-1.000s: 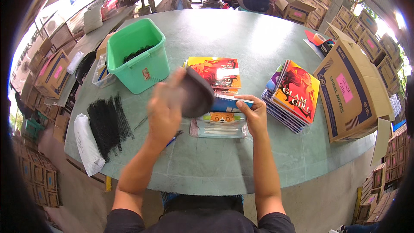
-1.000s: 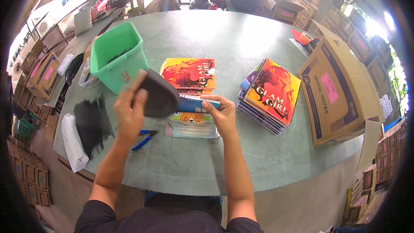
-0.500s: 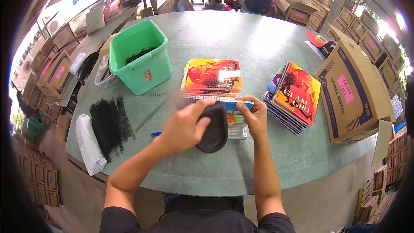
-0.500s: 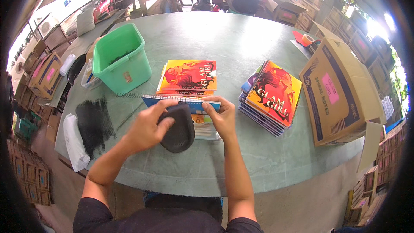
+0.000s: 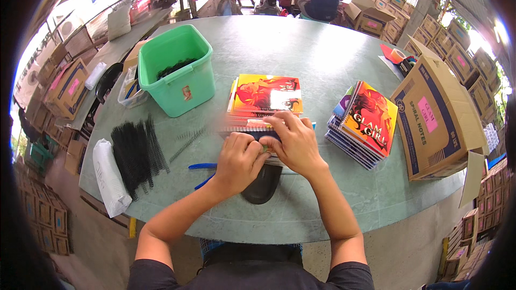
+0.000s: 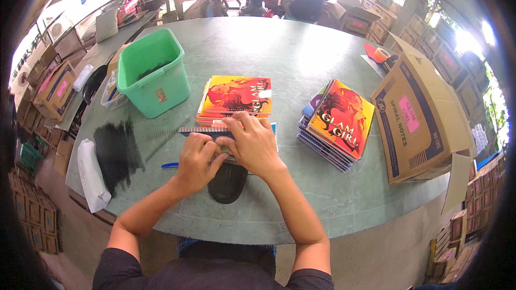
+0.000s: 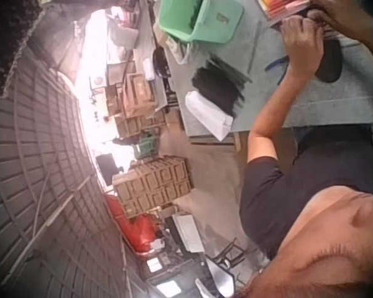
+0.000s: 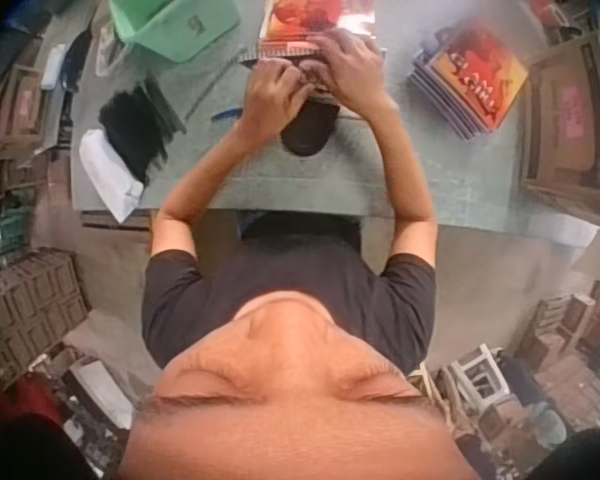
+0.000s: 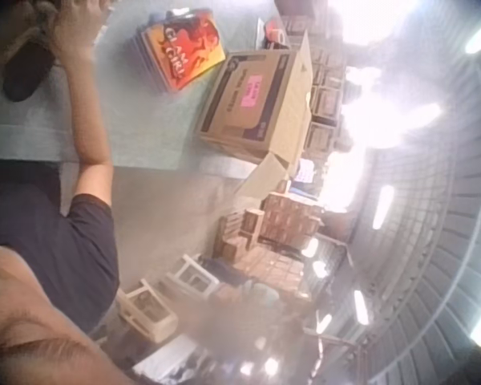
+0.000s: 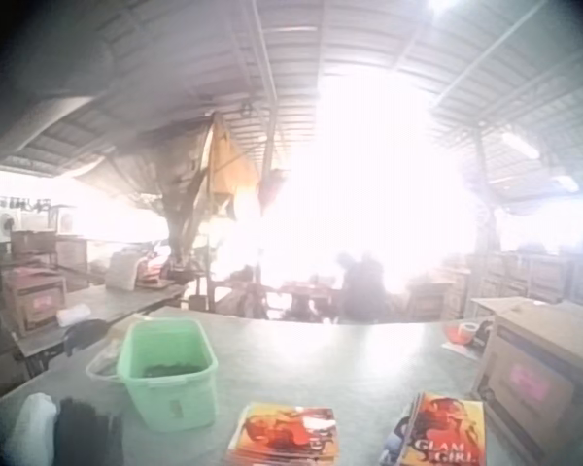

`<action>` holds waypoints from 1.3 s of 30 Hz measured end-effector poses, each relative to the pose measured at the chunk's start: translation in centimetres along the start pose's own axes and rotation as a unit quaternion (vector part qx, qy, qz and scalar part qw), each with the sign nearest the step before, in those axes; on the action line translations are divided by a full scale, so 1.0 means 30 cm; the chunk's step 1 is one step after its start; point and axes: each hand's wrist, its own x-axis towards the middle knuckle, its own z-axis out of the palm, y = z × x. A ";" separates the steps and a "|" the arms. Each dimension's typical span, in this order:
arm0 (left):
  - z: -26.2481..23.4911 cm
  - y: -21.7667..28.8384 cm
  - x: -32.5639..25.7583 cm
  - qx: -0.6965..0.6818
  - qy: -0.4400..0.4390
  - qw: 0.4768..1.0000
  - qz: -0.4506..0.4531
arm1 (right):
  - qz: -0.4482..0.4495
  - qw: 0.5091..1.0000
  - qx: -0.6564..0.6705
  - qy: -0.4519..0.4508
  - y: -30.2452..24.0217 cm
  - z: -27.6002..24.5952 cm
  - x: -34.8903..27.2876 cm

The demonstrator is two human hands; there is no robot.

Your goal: The person threads a black plastic spiral spine through the holes of several notebooks, using pliers to cut the excess spine and crimp the ends.

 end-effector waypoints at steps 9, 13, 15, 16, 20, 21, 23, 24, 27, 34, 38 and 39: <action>0.116 -0.021 -0.156 0.060 -0.199 0.977 -0.042 | 0.003 0.999 -0.040 -0.023 0.011 0.007 -0.005; 0.125 -0.051 -0.205 0.040 -0.097 0.993 -0.046 | 0.008 0.997 0.066 0.039 -0.002 -0.007 -0.002; 0.144 -0.075 -0.217 0.007 -0.072 0.992 -0.100 | 0.005 0.998 0.057 0.035 -0.002 -0.006 -0.007; 0.147 -0.094 -0.219 -0.029 -0.094 0.987 -0.126 | 0.004 0.999 0.032 0.020 -0.001 -0.002 -0.012; 0.126 -0.123 -0.205 -0.096 -0.180 0.963 -0.175 | 0.022 0.999 -0.023 0.004 0.015 0.009 -0.015; 0.118 -0.122 -0.203 -0.092 -0.202 0.959 -0.174 | 0.023 0.999 -0.041 -0.012 0.017 0.010 -0.012; 0.119 -0.135 -0.221 -0.075 -0.222 0.955 -0.183 | 0.026 0.996 -0.076 -0.044 0.020 0.010 -0.006; 0.116 -0.140 -0.227 -0.066 -0.232 0.952 -0.188 | 0.018 0.998 -0.049 -0.022 0.023 0.016 -0.002; 0.059 -0.117 -0.197 -0.184 -0.272 0.905 -0.270 | 0.031 0.999 0.031 0.020 0.031 0.026 0.001; -0.108 -0.041 0.040 -0.116 -0.017 0.992 -0.055 | 0.272 0.906 0.320 -0.047 0.115 -0.104 -0.047; -0.089 -0.026 0.060 -0.148 0.061 0.986 -0.052 | 0.303 0.843 0.440 0.067 0.125 -0.015 -0.110; -0.095 -0.024 0.078 -0.145 0.107 0.981 -0.071 | 0.299 0.836 0.453 0.081 0.121 -0.007 -0.117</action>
